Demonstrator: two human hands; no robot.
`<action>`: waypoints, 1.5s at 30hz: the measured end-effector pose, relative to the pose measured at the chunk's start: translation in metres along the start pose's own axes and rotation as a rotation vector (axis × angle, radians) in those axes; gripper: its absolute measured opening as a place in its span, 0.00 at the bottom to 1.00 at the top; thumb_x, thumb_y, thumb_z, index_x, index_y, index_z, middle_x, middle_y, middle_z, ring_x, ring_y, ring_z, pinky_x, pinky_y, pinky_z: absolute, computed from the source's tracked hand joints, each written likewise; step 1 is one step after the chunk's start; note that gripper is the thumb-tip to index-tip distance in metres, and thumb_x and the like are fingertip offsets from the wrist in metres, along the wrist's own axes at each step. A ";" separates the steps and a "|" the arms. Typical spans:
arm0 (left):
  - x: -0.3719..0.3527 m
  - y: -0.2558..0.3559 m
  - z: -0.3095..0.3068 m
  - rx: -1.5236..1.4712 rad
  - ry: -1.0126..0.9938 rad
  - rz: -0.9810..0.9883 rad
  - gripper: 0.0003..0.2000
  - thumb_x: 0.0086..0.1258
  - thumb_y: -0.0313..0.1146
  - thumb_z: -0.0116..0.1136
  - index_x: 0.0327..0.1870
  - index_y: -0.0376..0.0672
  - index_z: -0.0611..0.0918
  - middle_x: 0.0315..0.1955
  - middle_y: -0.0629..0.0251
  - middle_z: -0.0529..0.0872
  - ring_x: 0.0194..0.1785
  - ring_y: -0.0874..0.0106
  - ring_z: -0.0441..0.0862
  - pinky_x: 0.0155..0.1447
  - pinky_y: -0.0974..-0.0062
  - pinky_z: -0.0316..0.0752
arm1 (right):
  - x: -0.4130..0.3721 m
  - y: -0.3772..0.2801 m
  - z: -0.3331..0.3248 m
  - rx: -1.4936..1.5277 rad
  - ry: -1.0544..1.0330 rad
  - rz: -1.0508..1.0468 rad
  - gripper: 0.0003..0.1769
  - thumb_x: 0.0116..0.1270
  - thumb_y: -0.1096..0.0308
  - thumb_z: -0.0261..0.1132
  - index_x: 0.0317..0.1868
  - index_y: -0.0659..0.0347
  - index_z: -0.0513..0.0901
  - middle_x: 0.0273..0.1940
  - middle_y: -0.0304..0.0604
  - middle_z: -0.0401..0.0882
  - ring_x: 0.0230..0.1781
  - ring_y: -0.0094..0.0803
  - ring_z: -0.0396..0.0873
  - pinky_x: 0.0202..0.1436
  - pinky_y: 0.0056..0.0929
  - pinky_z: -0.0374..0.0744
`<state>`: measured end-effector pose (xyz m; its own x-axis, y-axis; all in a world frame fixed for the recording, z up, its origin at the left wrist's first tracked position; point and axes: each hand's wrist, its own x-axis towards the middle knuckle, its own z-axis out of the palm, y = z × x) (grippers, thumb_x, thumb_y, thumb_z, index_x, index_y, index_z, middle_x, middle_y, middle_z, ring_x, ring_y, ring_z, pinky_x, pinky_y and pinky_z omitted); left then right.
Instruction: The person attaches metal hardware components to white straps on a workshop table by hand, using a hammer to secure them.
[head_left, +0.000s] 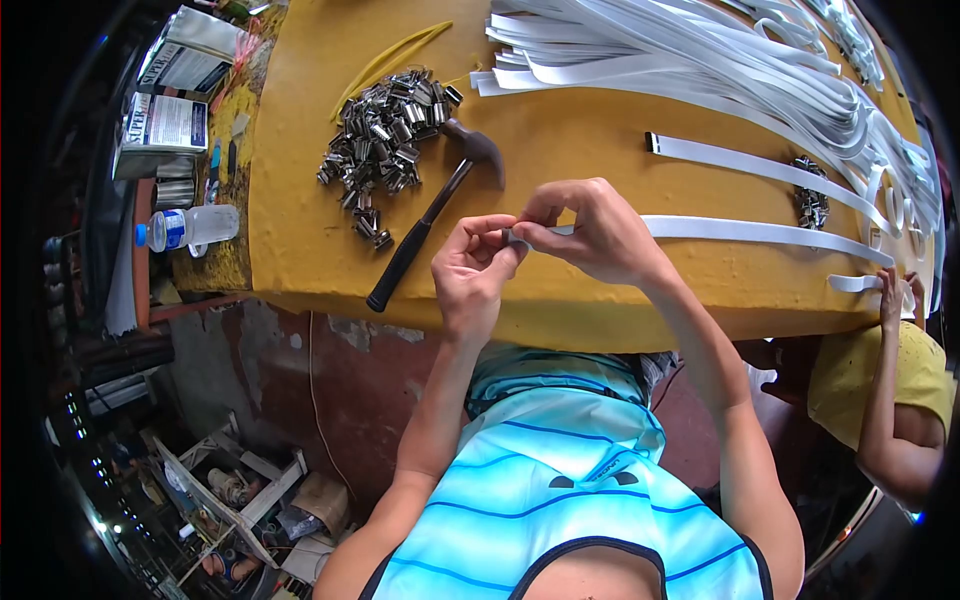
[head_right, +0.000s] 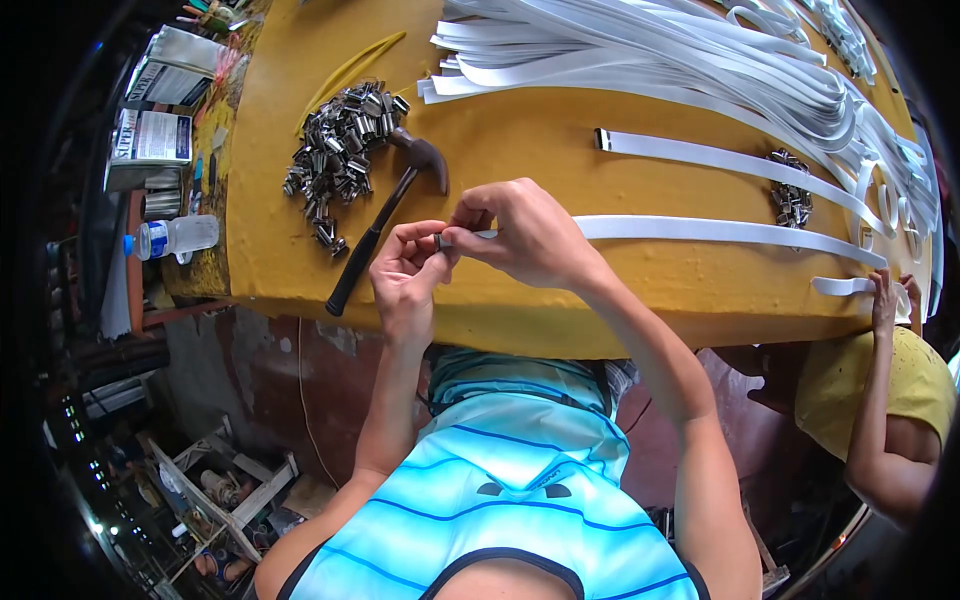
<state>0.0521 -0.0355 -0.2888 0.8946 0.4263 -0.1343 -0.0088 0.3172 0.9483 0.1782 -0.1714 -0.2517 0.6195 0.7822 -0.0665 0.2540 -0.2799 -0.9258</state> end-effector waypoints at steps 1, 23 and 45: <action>0.002 -0.002 -0.001 0.000 0.000 0.000 0.12 0.69 0.16 0.61 0.52 0.33 0.81 0.39 0.63 0.87 0.40 0.81 0.83 0.47 0.84 0.79 | -0.001 0.001 0.001 0.019 0.009 0.000 0.09 0.68 0.64 0.71 0.37 0.62 0.88 0.30 0.43 0.86 0.31 0.33 0.85 0.35 0.33 0.81; 0.040 0.008 -0.061 1.654 0.140 0.484 0.09 0.70 0.33 0.64 0.48 0.44 0.81 0.39 0.61 0.83 0.45 0.58 0.80 0.50 0.61 0.76 | -0.020 0.046 0.005 -0.291 0.198 -0.145 0.10 0.63 0.69 0.71 0.45 0.60 0.86 0.41 0.45 0.85 0.41 0.46 0.84 0.45 0.39 0.82; -0.031 0.035 -0.033 1.228 -0.284 0.285 0.23 0.73 0.18 0.53 0.70 0.37 0.75 0.36 0.46 0.86 0.32 0.51 0.85 0.37 0.63 0.79 | -0.020 0.057 0.009 -0.264 0.221 -0.150 0.14 0.62 0.68 0.73 0.49 0.58 0.86 0.41 0.47 0.85 0.41 0.49 0.84 0.45 0.40 0.82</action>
<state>0.0097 -0.0100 -0.2608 0.9935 0.1078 0.0370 0.0647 -0.8010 0.5951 0.1734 -0.1979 -0.3063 0.6988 0.6945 0.1715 0.5191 -0.3274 -0.7895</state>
